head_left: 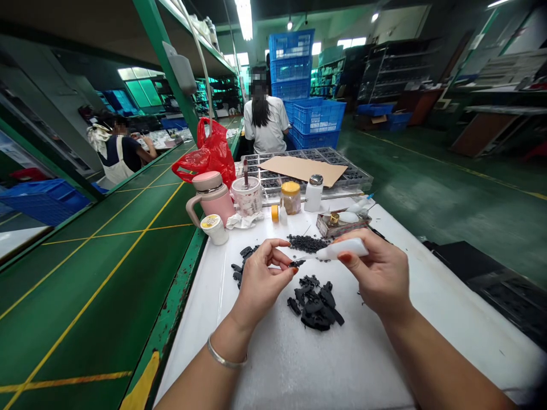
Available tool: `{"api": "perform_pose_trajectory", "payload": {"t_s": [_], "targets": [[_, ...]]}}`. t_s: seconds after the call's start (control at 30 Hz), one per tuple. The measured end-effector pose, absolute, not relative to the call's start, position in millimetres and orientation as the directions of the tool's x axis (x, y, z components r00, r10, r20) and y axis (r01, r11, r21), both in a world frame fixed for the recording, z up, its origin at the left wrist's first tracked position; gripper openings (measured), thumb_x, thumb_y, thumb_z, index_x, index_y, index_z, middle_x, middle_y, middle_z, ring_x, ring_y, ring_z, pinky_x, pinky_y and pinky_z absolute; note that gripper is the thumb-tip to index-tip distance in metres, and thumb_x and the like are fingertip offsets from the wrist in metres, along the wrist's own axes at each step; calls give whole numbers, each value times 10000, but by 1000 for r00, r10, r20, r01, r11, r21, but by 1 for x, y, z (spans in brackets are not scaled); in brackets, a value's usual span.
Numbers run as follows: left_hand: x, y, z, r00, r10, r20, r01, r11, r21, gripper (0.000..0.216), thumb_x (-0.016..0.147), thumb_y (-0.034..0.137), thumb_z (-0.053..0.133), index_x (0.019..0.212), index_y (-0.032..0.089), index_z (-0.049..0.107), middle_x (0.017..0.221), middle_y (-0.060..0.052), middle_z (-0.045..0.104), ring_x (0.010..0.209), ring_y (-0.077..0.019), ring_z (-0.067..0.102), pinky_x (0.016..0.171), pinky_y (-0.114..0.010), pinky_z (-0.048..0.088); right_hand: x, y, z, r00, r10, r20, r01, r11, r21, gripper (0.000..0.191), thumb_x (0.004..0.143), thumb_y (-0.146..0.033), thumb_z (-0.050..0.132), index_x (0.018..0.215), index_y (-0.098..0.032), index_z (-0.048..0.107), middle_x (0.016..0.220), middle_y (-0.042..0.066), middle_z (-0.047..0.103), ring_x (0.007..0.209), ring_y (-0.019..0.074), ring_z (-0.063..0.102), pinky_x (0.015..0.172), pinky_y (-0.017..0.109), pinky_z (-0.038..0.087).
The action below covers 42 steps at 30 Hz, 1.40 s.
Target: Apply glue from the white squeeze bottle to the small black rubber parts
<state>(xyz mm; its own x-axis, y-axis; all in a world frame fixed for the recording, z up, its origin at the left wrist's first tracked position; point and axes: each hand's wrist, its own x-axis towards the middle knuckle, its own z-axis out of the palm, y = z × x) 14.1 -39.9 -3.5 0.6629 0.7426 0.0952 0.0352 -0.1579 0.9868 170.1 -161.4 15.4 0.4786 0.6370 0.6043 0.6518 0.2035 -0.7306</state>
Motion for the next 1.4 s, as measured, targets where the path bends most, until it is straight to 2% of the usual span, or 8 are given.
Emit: {"api": "perform_pose_trajectory", "payload": {"t_s": [0.73,0.97,1.07,1.17,1.23,1.33,1.4], "targets": [[14,-39,-3,663,741,106,25,-164,986,413,671,199,716,1062,190,583,793,-24,603,685,-122,550,540,-181,445,169,-160,17,468,627,623,674,203,-710,97,818,-321,643,809,-225,632,749,-4,624,644,144,541,549,252,390],[13,-40,-3,662,743,101,27,-158,987,408,674,193,713,1059,191,578,791,-22,596,695,-124,550,547,-182,447,171,-161,16,499,618,608,648,199,-735,116,812,-335,647,801,-220,641,736,0,609,638,143,516,550,264,363],[13,-39,-2,659,746,99,22,-151,988,419,667,200,721,1062,193,580,797,-22,601,697,-125,554,545,-183,448,174,-160,15,581,595,555,530,241,-813,165,810,-370,642,814,-206,647,696,11,578,593,143,482,513,272,337],[13,-38,-1,662,745,81,6,-113,994,430,660,191,731,1059,191,573,794,-21,608,723,-134,570,573,-195,465,179,-156,14,676,589,444,270,362,-892,188,837,-386,602,860,-201,626,656,6,533,546,130,451,476,262,328],[13,-38,-1,671,738,73,-27,-74,997,441,657,184,740,1061,189,564,796,-22,619,743,-142,585,614,-215,484,182,-153,15,717,606,345,83,418,-905,170,827,-358,614,910,-214,583,721,14,546,598,136,497,467,241,337],[12,-37,-3,685,725,77,-85,-25,996,465,657,179,754,1076,187,553,808,-26,647,769,-149,607,685,-247,500,183,-147,17,691,699,185,-153,392,-907,326,702,-235,719,940,-236,496,895,22,576,735,144,564,497,206,384],[12,-36,-4,688,722,75,-116,8,993,484,653,175,765,1086,186,551,809,-26,663,779,-148,617,717,-255,499,180,-144,16,608,788,97,-265,317,-911,407,624,-157,754,912,-226,474,875,-6,562,694,111,544,522,189,402]]}}
